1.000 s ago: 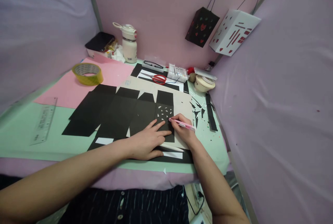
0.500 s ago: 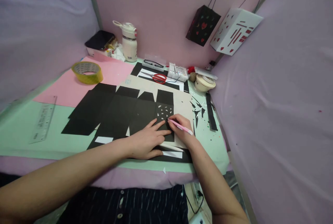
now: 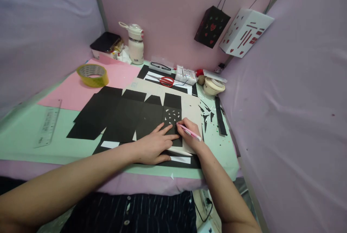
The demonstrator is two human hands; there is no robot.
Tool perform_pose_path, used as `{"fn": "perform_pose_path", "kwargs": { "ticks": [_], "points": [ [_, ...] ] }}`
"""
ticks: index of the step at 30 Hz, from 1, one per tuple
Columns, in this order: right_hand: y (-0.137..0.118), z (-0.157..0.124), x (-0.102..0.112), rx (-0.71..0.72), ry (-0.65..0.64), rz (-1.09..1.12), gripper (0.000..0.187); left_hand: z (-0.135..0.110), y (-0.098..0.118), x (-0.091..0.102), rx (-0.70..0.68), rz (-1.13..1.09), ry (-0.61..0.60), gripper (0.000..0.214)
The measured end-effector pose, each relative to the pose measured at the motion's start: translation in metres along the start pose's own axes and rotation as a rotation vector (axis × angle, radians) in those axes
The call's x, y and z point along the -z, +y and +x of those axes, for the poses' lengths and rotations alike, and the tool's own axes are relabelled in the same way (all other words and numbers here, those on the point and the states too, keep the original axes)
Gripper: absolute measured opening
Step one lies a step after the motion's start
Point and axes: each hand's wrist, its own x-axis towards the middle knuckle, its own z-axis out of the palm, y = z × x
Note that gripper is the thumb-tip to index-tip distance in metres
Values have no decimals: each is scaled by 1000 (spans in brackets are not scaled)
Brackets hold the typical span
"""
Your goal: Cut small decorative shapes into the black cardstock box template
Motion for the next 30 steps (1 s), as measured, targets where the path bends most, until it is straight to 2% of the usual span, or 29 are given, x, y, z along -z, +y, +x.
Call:
{"fn": "perform_pose_path", "kwargs": {
  "ticks": [14, 22, 30],
  "points": [
    [1, 0, 2, -19, -1, -9, 14, 0, 1, 1, 6, 1, 4, 32],
    [3, 0, 2, -55, 84, 109, 21, 0, 1, 2, 11, -21, -4, 31],
    [2, 0, 0, -37, 43, 85, 17, 0, 0, -1, 10, -20, 3, 30]
  ]
}}
